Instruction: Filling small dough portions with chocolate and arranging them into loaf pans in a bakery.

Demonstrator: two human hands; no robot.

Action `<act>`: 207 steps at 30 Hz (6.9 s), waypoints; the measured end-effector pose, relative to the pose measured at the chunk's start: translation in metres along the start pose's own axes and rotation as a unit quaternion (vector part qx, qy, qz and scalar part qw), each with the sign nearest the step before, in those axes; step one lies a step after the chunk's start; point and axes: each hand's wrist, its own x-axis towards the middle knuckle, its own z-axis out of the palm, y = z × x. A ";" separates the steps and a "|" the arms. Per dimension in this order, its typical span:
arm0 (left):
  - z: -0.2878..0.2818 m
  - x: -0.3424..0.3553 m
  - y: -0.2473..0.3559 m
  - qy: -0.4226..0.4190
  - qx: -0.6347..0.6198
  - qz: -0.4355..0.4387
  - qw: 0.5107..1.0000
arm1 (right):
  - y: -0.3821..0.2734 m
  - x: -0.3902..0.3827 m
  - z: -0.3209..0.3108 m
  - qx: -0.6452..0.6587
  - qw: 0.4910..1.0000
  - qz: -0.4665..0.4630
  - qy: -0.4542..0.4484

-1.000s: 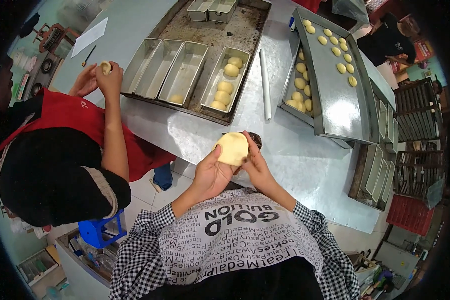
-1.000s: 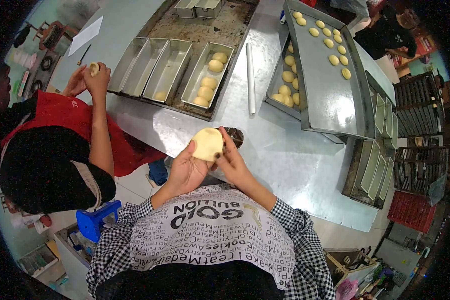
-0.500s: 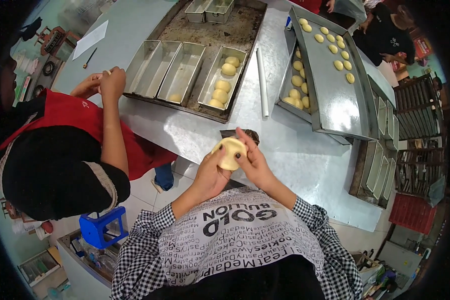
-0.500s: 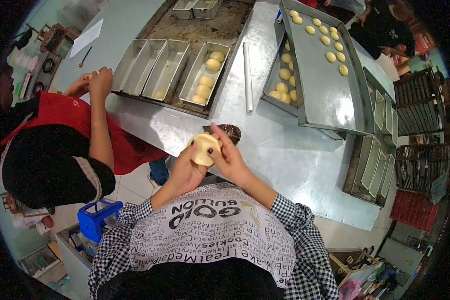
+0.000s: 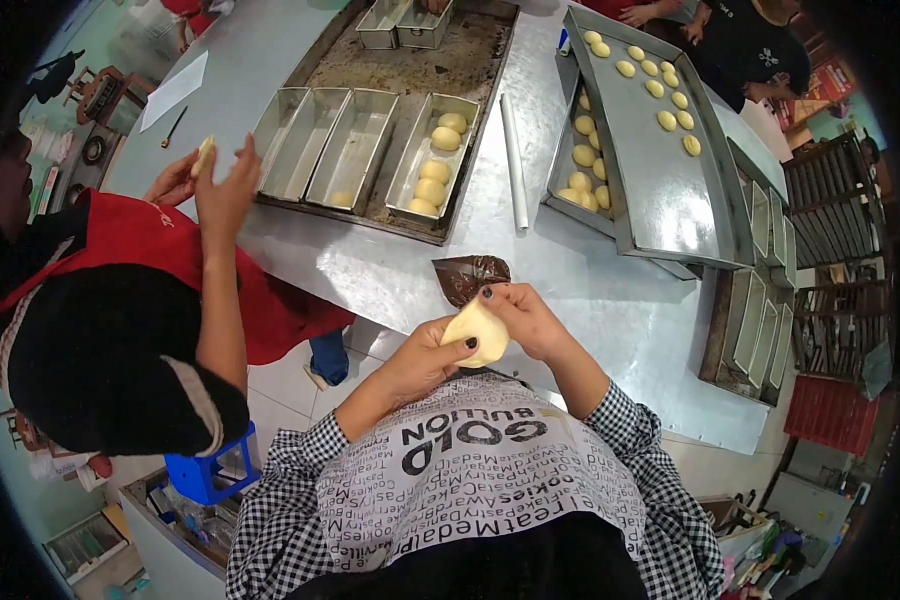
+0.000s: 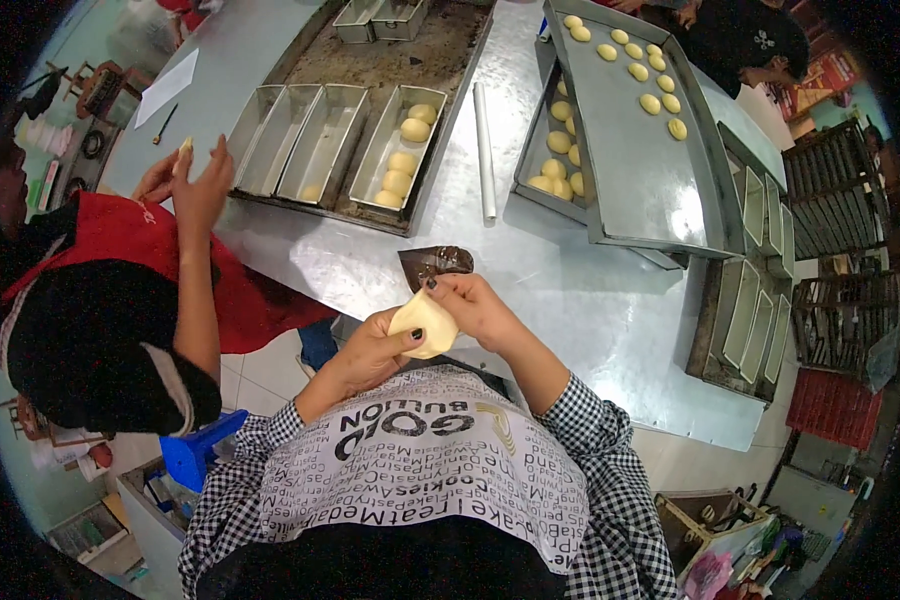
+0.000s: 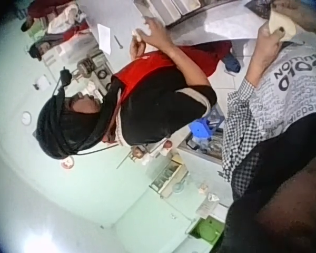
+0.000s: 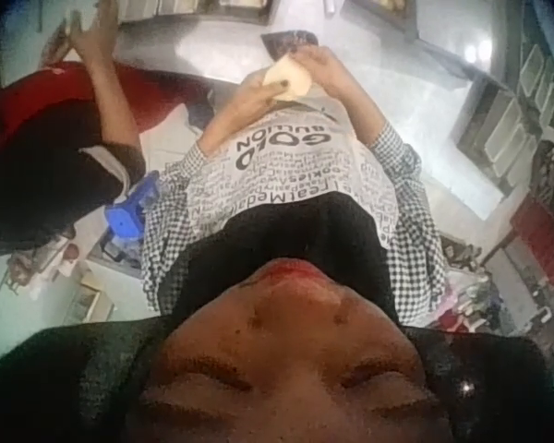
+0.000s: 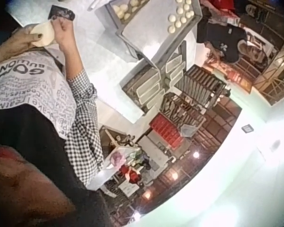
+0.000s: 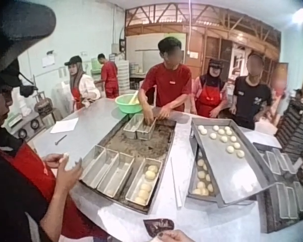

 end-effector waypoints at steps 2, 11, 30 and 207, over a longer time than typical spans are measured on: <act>0.004 -0.003 0.004 -0.010 -0.014 0.000 1.000 | 0.006 -0.003 -0.001 0.126 0.988 0.073 0.053; 0.005 0.007 -0.004 0.057 -0.132 0.033 0.989 | 0.016 -0.001 0.011 0.123 0.981 0.080 0.125; 0.000 0.007 -0.016 0.031 -0.147 0.150 0.977 | 0.057 -0.016 0.036 0.077 0.989 -0.121 0.045; -0.043 -0.043 0.011 0.161 -0.161 0.160 0.961 | 0.083 -0.043 -0.015 0.010 0.915 -0.081 0.395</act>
